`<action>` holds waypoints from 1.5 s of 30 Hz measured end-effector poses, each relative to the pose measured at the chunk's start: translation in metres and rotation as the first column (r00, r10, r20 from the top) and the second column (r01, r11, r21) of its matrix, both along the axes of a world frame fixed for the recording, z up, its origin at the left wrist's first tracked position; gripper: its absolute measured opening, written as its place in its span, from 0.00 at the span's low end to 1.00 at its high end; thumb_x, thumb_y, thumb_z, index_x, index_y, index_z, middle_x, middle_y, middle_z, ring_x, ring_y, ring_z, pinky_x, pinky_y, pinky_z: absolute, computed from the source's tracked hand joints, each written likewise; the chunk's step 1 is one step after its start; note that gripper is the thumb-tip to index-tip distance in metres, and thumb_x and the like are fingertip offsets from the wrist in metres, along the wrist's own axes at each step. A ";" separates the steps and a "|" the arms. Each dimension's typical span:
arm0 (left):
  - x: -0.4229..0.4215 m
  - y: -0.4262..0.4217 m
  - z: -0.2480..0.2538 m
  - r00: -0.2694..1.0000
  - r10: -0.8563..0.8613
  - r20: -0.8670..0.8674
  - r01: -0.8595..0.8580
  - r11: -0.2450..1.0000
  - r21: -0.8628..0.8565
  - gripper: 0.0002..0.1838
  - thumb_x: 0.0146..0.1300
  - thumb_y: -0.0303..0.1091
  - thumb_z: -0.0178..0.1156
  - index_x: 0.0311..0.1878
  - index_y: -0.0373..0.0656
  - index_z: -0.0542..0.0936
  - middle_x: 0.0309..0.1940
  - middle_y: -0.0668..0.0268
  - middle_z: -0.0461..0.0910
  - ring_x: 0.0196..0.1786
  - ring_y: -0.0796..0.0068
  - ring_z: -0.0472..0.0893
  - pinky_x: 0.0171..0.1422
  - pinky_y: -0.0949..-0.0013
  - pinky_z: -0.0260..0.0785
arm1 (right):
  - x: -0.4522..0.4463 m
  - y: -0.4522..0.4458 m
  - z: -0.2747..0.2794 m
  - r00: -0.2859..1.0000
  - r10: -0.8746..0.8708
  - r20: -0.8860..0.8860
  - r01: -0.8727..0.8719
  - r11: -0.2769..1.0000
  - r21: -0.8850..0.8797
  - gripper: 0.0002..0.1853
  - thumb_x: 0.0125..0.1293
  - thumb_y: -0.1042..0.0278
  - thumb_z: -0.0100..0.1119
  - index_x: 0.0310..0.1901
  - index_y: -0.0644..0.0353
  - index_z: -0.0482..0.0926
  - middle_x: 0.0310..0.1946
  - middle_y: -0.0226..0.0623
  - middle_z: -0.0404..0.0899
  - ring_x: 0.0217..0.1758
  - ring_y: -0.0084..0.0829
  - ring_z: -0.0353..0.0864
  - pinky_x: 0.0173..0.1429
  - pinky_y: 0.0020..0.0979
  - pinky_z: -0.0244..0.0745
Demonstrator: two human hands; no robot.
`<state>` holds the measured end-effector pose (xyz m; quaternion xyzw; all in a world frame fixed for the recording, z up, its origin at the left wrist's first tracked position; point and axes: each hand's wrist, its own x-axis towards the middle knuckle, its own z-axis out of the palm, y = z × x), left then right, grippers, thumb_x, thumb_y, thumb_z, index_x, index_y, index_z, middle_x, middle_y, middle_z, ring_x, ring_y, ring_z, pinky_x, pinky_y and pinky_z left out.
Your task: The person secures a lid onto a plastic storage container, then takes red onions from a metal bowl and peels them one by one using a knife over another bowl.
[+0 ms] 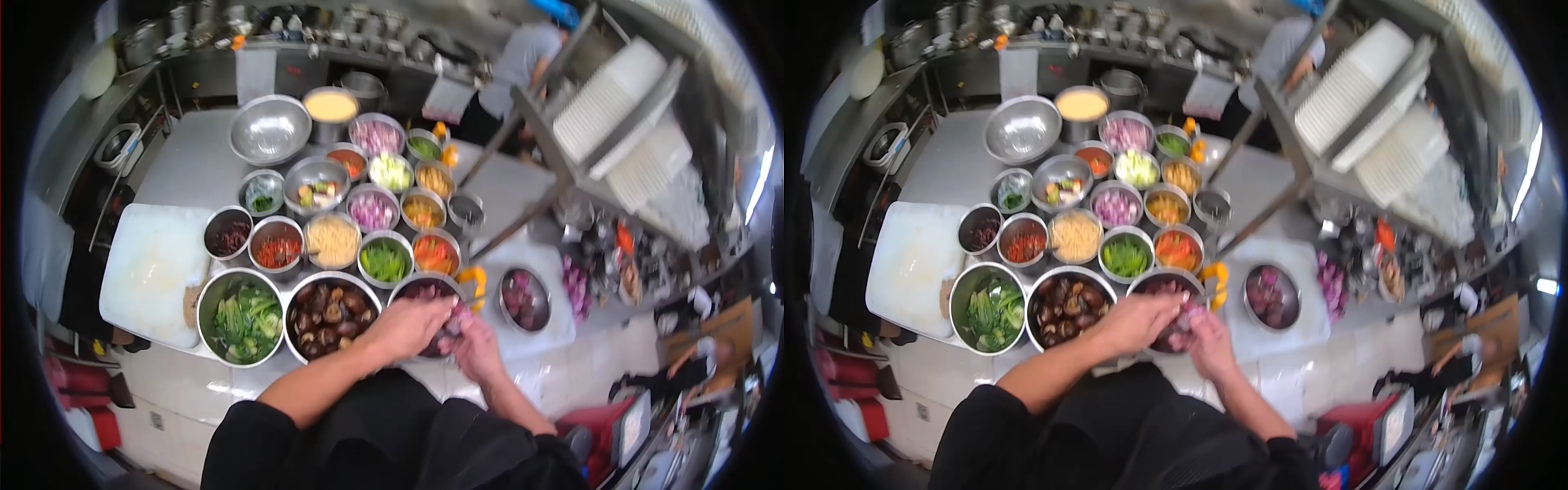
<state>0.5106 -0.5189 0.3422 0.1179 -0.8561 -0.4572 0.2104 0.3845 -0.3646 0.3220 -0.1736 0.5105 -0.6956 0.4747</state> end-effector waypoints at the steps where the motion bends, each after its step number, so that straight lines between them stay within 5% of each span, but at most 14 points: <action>1: -0.001 -0.002 0.002 1.000 -0.021 0.005 0.021 1.000 0.021 0.16 0.70 0.37 0.56 0.59 0.48 0.80 0.39 0.47 0.83 0.43 0.44 0.82 0.46 0.53 0.75 | 0.007 -0.001 0.003 0.998 -0.059 -0.013 0.059 0.998 0.003 0.19 0.73 0.57 0.56 0.56 0.62 0.73 0.42 0.36 0.80 0.35 0.32 0.82 0.39 0.32 0.80; 3: -0.004 -0.001 -0.012 0.992 -0.028 -0.122 0.031 0.999 0.024 0.16 0.70 0.37 0.56 0.59 0.47 0.80 0.40 0.47 0.83 0.43 0.45 0.82 0.46 0.55 0.76 | 0.015 0.004 -0.001 0.993 -0.117 -0.007 0.117 0.993 -0.010 0.18 0.75 0.59 0.54 0.58 0.62 0.74 0.43 0.35 0.80 0.38 0.30 0.81 0.41 0.32 0.79; 5: -0.003 -0.011 0.001 0.986 0.025 0.162 -0.035 0.998 0.054 0.16 0.70 0.36 0.56 0.59 0.47 0.80 0.40 0.48 0.83 0.43 0.47 0.83 0.47 0.57 0.76 | 0.025 0.013 0.009 0.992 -0.112 -0.060 0.112 0.994 -0.009 0.23 0.73 0.60 0.54 0.63 0.66 0.70 0.48 0.39 0.80 0.37 0.32 0.80 0.41 0.32 0.75; 8: -0.003 -0.021 -0.002 0.993 0.005 0.117 -0.010 0.999 0.043 0.17 0.72 0.38 0.52 0.59 0.44 0.79 0.40 0.49 0.83 0.43 0.46 0.82 0.48 0.53 0.76 | 0.021 0.025 0.010 0.992 -0.126 -0.018 0.124 0.988 -0.089 0.21 0.73 0.67 0.52 0.64 0.64 0.68 0.54 0.42 0.77 0.44 0.34 0.82 0.49 0.36 0.79; 11: -0.010 -0.023 0.002 0.976 -0.051 0.214 0.047 0.999 0.023 0.19 0.72 0.38 0.53 0.61 0.42 0.77 0.34 0.51 0.84 0.38 0.55 0.84 0.44 0.60 0.74 | 0.015 0.026 0.004 0.993 -0.114 -0.014 0.111 0.985 -0.132 0.21 0.72 0.69 0.54 0.64 0.62 0.67 0.60 0.42 0.74 0.50 0.36 0.81 0.54 0.37 0.78; 15: -0.009 -0.019 0.002 0.933 -0.163 0.322 -0.033 0.850 0.526 0.23 0.73 0.39 0.50 0.65 0.34 0.72 0.30 0.60 0.82 0.34 0.68 0.82 0.44 0.65 0.73 | -0.005 0.031 -0.007 0.994 -0.107 0.020 0.109 0.984 -0.144 0.23 0.69 0.72 0.57 0.64 0.60 0.67 0.62 0.41 0.72 0.57 0.35 0.78 0.60 0.38 0.75; 16: -0.007 -0.013 0.002 0.959 -0.157 0.235 -0.019 0.794 0.607 0.26 0.74 0.40 0.50 0.67 0.33 0.69 0.25 0.67 0.75 0.31 0.77 0.75 0.40 0.69 0.70 | -0.008 0.031 -0.009 0.992 -0.116 0.046 0.122 0.982 -0.142 0.23 0.68 0.72 0.58 0.64 0.60 0.67 0.62 0.40 0.72 0.59 0.35 0.78 0.62 0.38 0.74; 20: -0.005 0.010 -0.002 0.954 -0.209 0.212 0.059 0.831 0.552 0.29 0.72 0.42 0.53 0.70 0.33 0.66 0.26 0.65 0.76 0.31 0.77 0.76 0.41 0.68 0.71 | -0.016 0.026 -0.014 0.983 -0.123 0.138 0.141 0.982 -0.129 0.25 0.66 0.75 0.59 0.64 0.60 0.68 0.60 0.40 0.74 0.60 0.34 0.77 0.63 0.38 0.73; 26: -0.021 0.011 -0.017 0.982 -0.145 0.117 0.119 0.971 0.207 0.22 0.71 0.42 0.55 0.65 0.45 0.75 0.39 0.51 0.84 0.44 0.51 0.84 0.52 0.59 0.75 | -0.034 0.025 -0.032 0.987 0.052 0.154 -0.018 0.977 -0.215 0.26 0.63 0.76 0.62 0.62 0.63 0.68 0.55 0.39 0.76 0.59 0.32 0.77 0.65 0.38 0.73; 29: -0.024 0.012 -0.019 0.974 0.004 0.228 -0.055 0.974 0.218 0.18 0.73 0.39 0.54 0.60 0.42 0.80 0.40 0.54 0.85 0.42 0.60 0.85 0.51 0.63 0.75 | -0.037 0.023 -0.029 0.995 0.078 0.061 -0.064 0.978 -0.199 0.26 0.61 0.73 0.64 0.62 0.62 0.69 0.57 0.39 0.75 0.61 0.35 0.76 0.65 0.40 0.72; 36: -0.034 0.015 -0.012 0.936 0.221 0.275 -0.240 0.970 0.036 0.17 0.71 0.40 0.56 0.60 0.49 0.80 0.42 0.51 0.84 0.46 0.48 0.84 0.51 0.58 0.76 | -0.049 0.025 -0.015 0.988 0.154 -0.019 -0.155 0.972 -0.174 0.31 0.59 0.71 0.66 0.65 0.60 0.66 0.58 0.38 0.74 0.61 0.35 0.77 0.64 0.35 0.73; 40: -0.036 0.017 -0.003 0.941 0.218 0.259 -0.225 0.974 -0.003 0.16 0.71 0.39 0.55 0.59 0.47 0.80 0.38 0.50 0.84 0.43 0.48 0.84 0.48 0.55 0.76 | -0.053 0.022 -0.031 0.952 0.174 0.251 -0.111 0.963 -0.246 0.31 0.61 0.72 0.65 0.66 0.56 0.66 0.58 0.38 0.74 0.61 0.37 0.77 0.61 0.33 0.74; 45: -0.038 -0.001 0.000 0.874 0.342 0.344 -0.343 0.937 -0.061 0.16 0.71 0.40 0.52 0.56 0.45 0.80 0.38 0.46 0.83 0.44 0.44 0.82 0.51 0.49 0.74 | -0.059 0.026 -0.018 0.962 0.162 0.220 -0.128 0.979 -0.161 0.29 0.63 0.74 0.63 0.66 0.55 0.66 0.58 0.40 0.74 0.62 0.38 0.77 0.63 0.36 0.74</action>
